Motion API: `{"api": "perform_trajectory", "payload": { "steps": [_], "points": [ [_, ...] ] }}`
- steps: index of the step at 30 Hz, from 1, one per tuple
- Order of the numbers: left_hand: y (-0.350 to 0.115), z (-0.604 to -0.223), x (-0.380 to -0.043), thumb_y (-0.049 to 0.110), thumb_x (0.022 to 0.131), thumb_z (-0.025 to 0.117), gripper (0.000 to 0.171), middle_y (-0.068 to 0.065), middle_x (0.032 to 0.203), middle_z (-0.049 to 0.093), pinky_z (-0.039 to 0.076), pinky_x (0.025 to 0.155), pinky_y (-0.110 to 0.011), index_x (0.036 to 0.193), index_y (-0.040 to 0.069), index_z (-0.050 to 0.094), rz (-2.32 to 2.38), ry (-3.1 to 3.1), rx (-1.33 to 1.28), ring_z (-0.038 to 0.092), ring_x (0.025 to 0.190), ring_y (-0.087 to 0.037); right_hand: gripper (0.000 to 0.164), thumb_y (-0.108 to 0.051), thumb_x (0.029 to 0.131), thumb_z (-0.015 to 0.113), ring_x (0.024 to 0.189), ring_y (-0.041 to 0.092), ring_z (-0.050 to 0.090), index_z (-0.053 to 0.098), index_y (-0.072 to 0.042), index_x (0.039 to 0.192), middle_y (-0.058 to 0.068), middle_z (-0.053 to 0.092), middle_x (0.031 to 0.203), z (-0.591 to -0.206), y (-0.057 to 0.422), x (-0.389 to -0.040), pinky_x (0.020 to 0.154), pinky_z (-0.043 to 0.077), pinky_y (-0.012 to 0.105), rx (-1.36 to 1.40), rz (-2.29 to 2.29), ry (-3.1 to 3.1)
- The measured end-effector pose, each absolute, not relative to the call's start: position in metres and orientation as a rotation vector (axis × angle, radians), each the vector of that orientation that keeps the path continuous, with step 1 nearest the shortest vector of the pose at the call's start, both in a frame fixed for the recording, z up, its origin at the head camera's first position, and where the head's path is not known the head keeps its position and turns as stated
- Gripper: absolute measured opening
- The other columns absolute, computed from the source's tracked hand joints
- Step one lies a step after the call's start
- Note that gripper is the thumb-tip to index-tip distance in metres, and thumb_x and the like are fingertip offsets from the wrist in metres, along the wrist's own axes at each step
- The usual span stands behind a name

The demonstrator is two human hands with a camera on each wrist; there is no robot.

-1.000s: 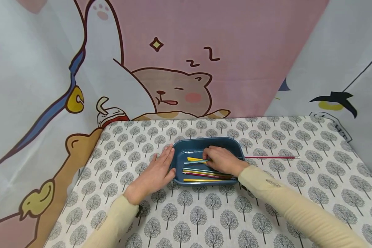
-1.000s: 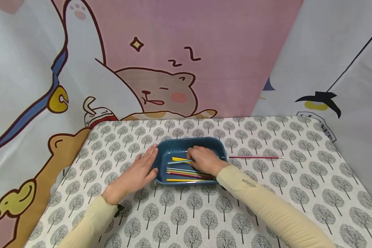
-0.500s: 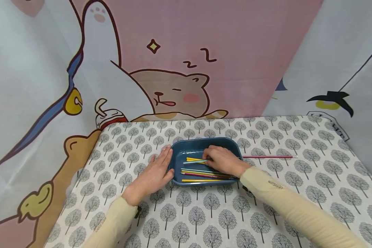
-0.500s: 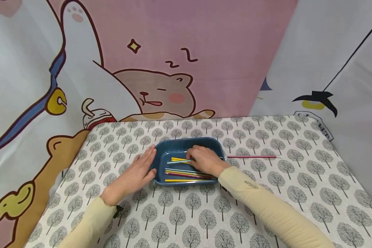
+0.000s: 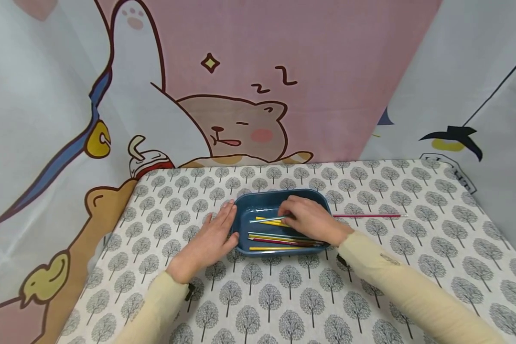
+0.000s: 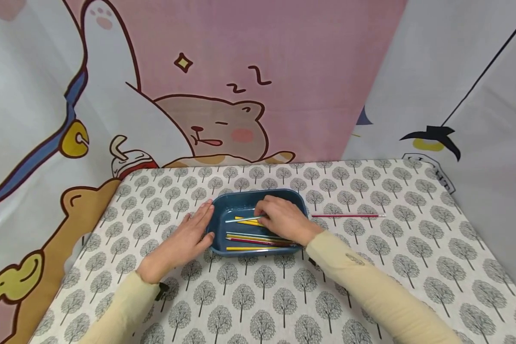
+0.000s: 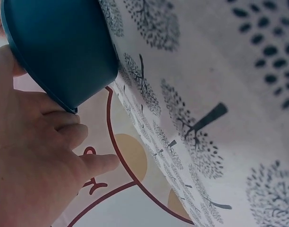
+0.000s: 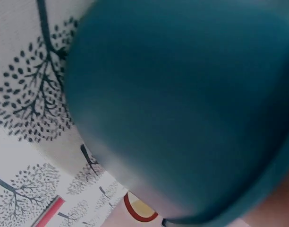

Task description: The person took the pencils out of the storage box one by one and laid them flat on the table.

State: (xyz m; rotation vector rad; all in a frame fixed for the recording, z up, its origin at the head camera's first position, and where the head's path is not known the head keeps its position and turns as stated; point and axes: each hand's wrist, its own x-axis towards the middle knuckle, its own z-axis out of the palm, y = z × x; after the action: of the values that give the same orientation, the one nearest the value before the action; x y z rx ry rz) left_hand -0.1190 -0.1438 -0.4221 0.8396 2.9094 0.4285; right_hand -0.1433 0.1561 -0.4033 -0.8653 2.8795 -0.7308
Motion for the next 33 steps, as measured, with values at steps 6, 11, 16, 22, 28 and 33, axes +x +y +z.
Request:
{"api": "perform_trajectory", "payload": {
  "steps": [6, 11, 16, 22, 28, 33],
  "points": [
    [-0.144, -0.421, -0.119, 0.034, 0.107, 0.049, 0.073, -0.017, 0.171, 0.015, 0.021, 0.121, -0.067, 0.163, -0.002, 0.020, 0.444, 2.905, 0.839, 0.016, 0.157, -0.032, 0.011, -0.016, 0.096, 0.076, 0.088, 0.011, 0.063, 0.076, -0.018, 0.107, -0.006, 0.065, 0.101, -0.395, 0.160, -0.139, 0.078, 0.056, 0.036, -0.874, -0.777, 2.891],
    [-0.144, -0.423, -0.120, 0.034, 0.106, 0.049, 0.073, -0.017, 0.171, 0.015, 0.022, 0.121, -0.067, 0.163, -0.002, 0.020, 0.453, 2.905, 0.845, 0.017, 0.157, -0.032, 0.012, -0.017, 0.097, 0.075, 0.088, 0.011, 0.063, 0.076, -0.018, 0.109, -0.006, 0.066, 0.104, -0.389, 0.162, -0.134, 0.077, 0.056, 0.036, -0.895, -0.774, 2.909],
    [-0.145, -0.423, -0.120, 0.033, 0.106, 0.050, 0.073, -0.016, 0.171, 0.015, 0.021, 0.121, -0.067, 0.163, -0.002, 0.021, 0.458, 2.903, 0.840, 0.016, 0.157, -0.032, 0.016, -0.017, 0.098, 0.074, 0.094, 0.012, 0.064, 0.077, -0.017, 0.113, -0.006, 0.066, 0.108, -0.383, 0.166, -0.130, 0.082, 0.056, 0.037, -0.896, -0.795, 2.924],
    [-0.146, -0.424, -0.120, 0.032, 0.106, 0.050, 0.072, -0.015, 0.172, 0.014, 0.022, 0.120, -0.069, 0.162, -0.003, 0.022, 0.460, 2.906, 0.850, 0.018, 0.157, -0.035, 0.017, -0.017, 0.097, 0.075, 0.096, 0.013, 0.064, 0.077, -0.017, 0.114, -0.006, 0.067, 0.110, -0.378, 0.175, -0.125, 0.085, 0.056, 0.039, -0.886, -0.845, 2.943],
    [-0.145, -0.423, -0.120, 0.035, 0.106, 0.051, 0.073, -0.014, 0.172, 0.014, 0.021, 0.121, -0.066, 0.162, -0.002, 0.022, 0.459, 2.913, 0.852, 0.018, 0.157, -0.032, 0.017, -0.018, 0.097, 0.074, 0.095, 0.013, 0.063, 0.078, -0.017, 0.114, -0.007, 0.067, 0.110, -0.374, 0.185, -0.118, 0.084, 0.055, 0.041, -0.832, -0.860, 2.963],
    [-0.145, -0.426, -0.120, 0.036, 0.106, 0.051, 0.074, -0.018, 0.171, 0.017, 0.022, 0.121, -0.066, 0.162, -0.004, 0.024, 0.436, 2.942, 0.886, 0.019, 0.157, -0.034, 0.018, -0.017, 0.097, 0.074, 0.095, 0.014, 0.063, 0.077, -0.016, 0.115, -0.006, 0.066, 0.111, -0.371, 0.193, -0.113, 0.083, 0.054, 0.041, -0.778, -0.872, 2.964]
  ]
}}
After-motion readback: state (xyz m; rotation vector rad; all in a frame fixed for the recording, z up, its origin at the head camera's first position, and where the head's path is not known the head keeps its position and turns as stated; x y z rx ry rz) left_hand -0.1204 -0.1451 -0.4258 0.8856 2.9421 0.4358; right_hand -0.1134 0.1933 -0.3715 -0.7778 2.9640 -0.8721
